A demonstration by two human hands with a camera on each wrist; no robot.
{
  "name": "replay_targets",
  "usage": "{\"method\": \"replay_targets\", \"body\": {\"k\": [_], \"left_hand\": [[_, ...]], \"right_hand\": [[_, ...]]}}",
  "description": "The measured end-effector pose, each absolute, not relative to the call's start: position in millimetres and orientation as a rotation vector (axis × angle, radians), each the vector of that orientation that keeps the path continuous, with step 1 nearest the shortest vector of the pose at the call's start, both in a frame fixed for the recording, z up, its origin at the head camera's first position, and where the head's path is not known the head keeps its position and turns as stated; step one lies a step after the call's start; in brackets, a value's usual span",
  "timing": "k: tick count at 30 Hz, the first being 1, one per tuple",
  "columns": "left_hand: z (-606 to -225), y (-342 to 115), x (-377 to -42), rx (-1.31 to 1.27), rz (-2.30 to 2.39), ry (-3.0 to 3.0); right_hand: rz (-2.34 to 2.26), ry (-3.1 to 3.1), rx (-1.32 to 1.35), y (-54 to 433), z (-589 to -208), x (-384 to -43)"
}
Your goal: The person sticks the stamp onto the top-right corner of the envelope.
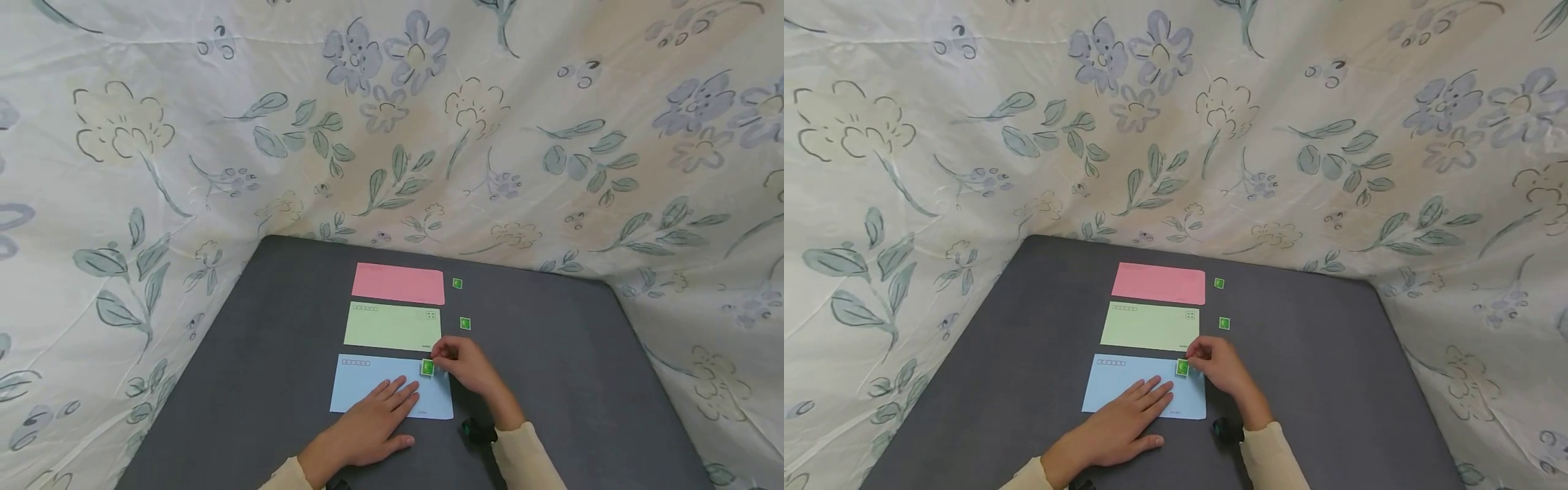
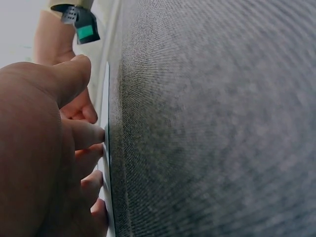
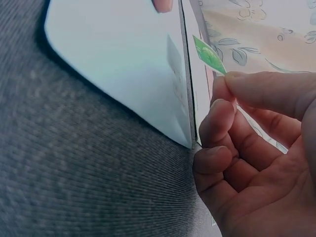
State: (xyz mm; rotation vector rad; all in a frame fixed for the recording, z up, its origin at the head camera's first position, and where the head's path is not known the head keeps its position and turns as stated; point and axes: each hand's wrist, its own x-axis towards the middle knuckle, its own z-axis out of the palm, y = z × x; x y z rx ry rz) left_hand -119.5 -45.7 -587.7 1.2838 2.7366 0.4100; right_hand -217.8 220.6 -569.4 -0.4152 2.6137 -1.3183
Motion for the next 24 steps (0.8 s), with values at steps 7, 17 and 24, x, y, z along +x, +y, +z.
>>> {"method": "replay_targets", "body": {"k": [7, 17, 24], "left_hand": [[-584.7, -44.4, -119.6, 1.273, 0.42, 2.725], [-582.1, -43.1, -119.6, 1.268, 0.404, 2.73], [-579.2, -38.9, -121.6, 1.241, 0.377, 2.735]], "right_hand": [[-1.309, 2.612, -0.402, 218.7, -570.4, -219.1], [-1.273, 2.624, -0.386, 215.6, -572.5, -221.1], [-1.249, 2.649, -0.365, 211.9, -573.9, -222.4]]}}
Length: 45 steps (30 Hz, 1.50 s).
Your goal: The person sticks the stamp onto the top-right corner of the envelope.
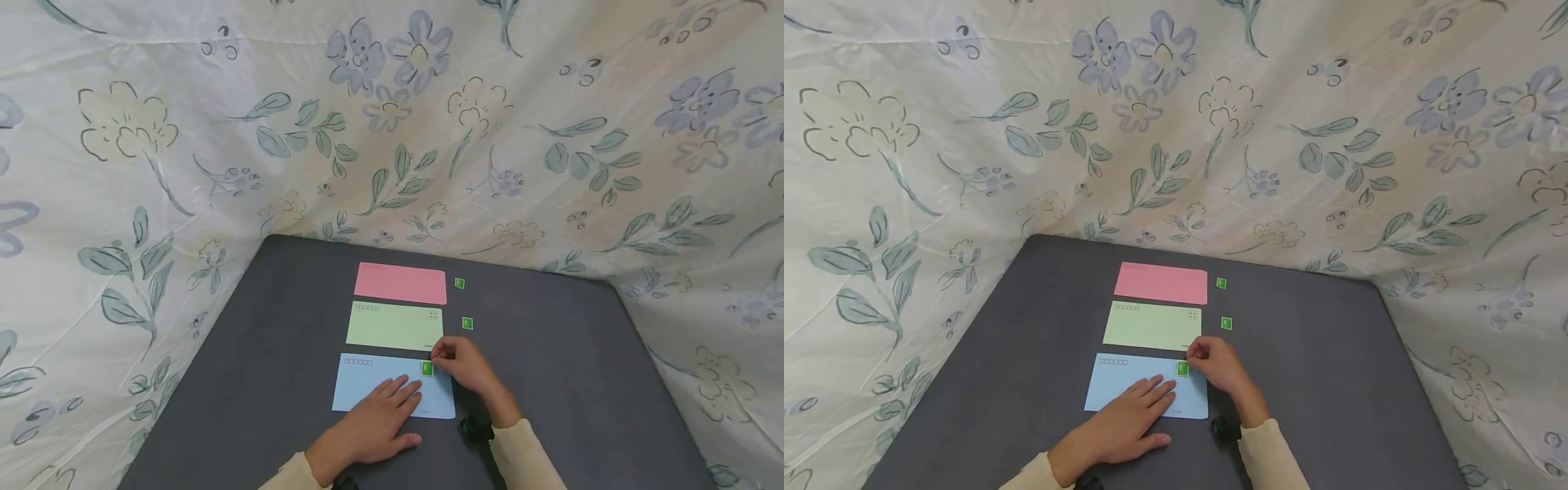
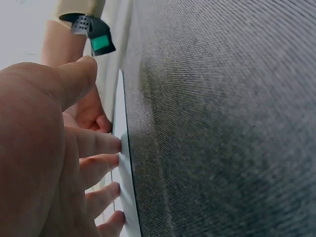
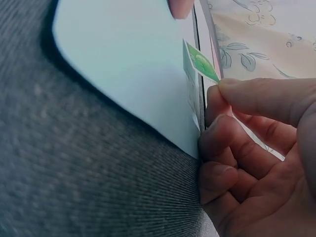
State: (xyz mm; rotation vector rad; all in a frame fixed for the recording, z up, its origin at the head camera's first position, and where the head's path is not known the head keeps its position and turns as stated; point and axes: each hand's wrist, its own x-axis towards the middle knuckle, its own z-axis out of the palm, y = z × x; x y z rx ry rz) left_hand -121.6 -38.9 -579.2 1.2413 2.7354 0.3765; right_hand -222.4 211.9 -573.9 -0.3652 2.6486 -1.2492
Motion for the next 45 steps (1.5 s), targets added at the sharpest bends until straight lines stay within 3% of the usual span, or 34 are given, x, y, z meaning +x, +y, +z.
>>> {"method": "replay_targets", "body": {"k": [45], "left_hand": [[-572, -21, -125, 1.137, 0.25, 2.771]], "right_hand": [[-1.179, 2.779, -0.263, 204, -579, -219]]}}
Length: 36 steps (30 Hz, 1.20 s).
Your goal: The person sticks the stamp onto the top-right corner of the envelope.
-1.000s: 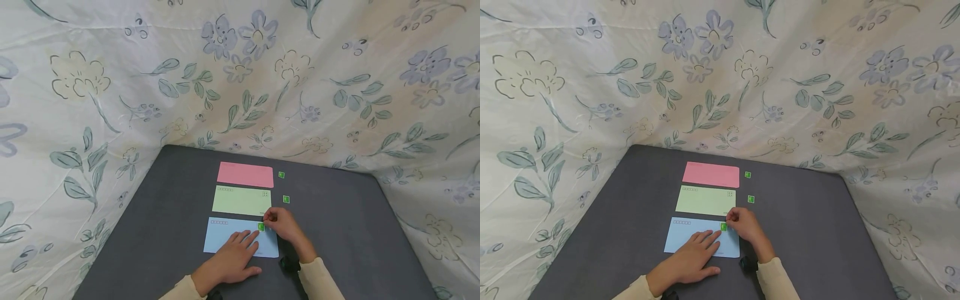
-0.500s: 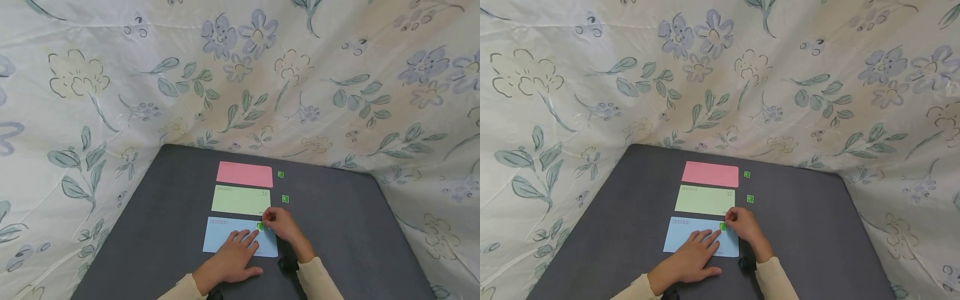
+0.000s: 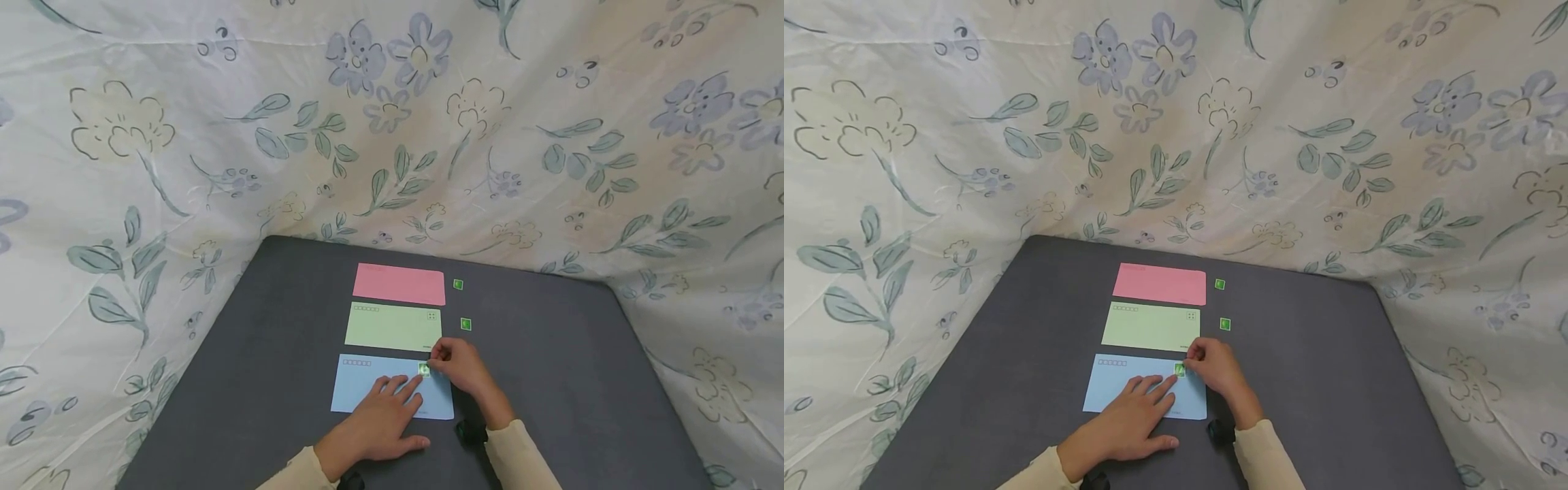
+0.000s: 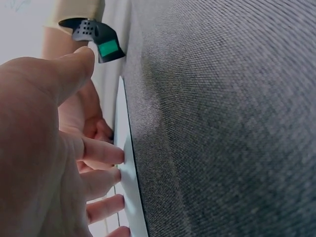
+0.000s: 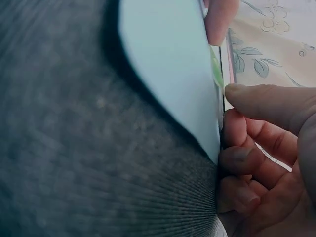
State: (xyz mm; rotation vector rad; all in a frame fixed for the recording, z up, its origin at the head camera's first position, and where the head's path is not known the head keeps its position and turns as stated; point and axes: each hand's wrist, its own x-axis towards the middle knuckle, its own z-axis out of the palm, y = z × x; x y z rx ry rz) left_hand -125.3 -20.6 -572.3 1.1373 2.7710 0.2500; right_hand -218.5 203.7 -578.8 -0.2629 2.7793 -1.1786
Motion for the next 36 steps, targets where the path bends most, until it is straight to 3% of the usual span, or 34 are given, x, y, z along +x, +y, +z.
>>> {"method": "replay_targets", "body": {"k": [36], "left_hand": [[-573.4, -23.3, -122.9, 1.128, 0.311, 2.739]], "right_hand": [[-1.215, 2.795, -0.24, 205.9, -582.4, -214.5]]}}
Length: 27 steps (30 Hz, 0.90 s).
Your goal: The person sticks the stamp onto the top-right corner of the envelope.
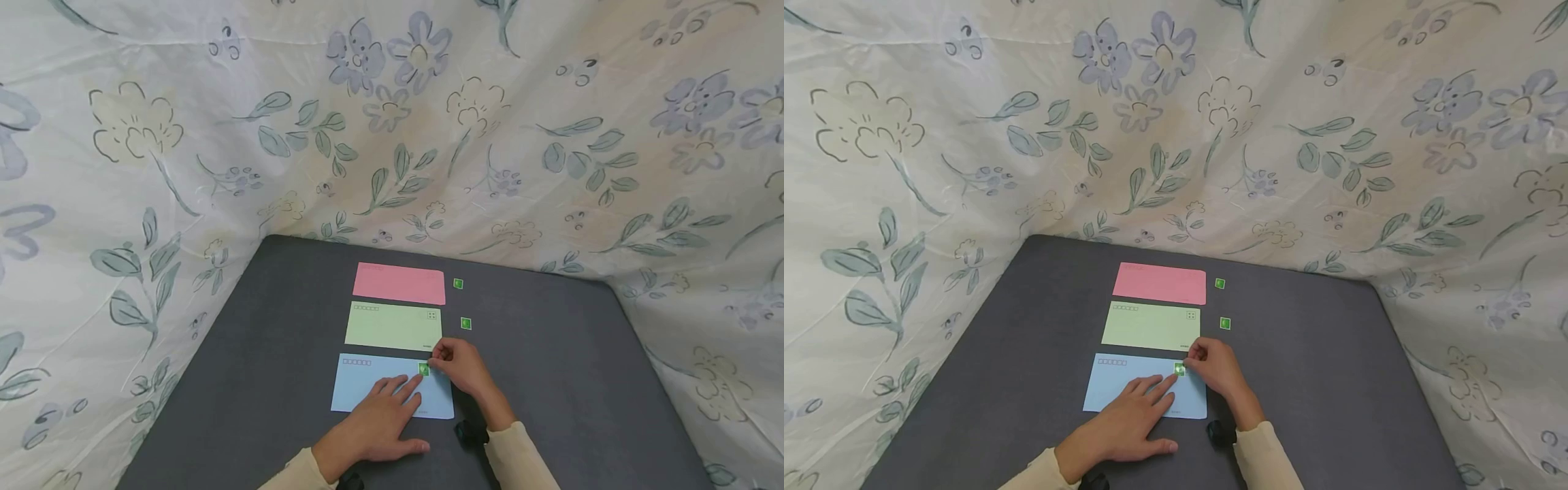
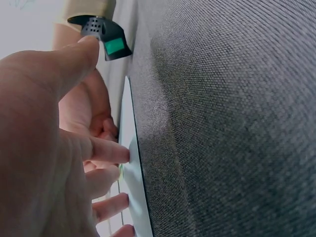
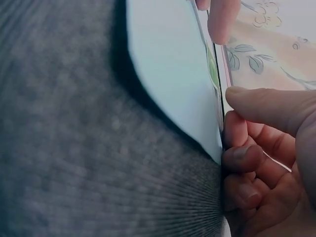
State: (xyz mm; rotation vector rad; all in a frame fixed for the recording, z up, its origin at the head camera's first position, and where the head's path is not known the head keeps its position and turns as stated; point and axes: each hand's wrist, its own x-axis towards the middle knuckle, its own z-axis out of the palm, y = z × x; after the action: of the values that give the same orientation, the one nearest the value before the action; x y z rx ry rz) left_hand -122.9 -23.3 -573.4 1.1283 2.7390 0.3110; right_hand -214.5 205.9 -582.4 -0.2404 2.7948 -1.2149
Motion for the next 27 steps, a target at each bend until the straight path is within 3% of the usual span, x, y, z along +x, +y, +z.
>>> {"method": "replay_targets", "body": {"k": [13, 27], "left_hand": [[-570, -21, -130, 1.084, 0.373, 2.741], [-565, -27, -161, 1.079, 0.391, 2.831]], "right_hand": [[-1.391, 2.652, -0.266, 225, -591, -222], [-1.461, 2.577, -0.328, 230, -591, -219]]}}
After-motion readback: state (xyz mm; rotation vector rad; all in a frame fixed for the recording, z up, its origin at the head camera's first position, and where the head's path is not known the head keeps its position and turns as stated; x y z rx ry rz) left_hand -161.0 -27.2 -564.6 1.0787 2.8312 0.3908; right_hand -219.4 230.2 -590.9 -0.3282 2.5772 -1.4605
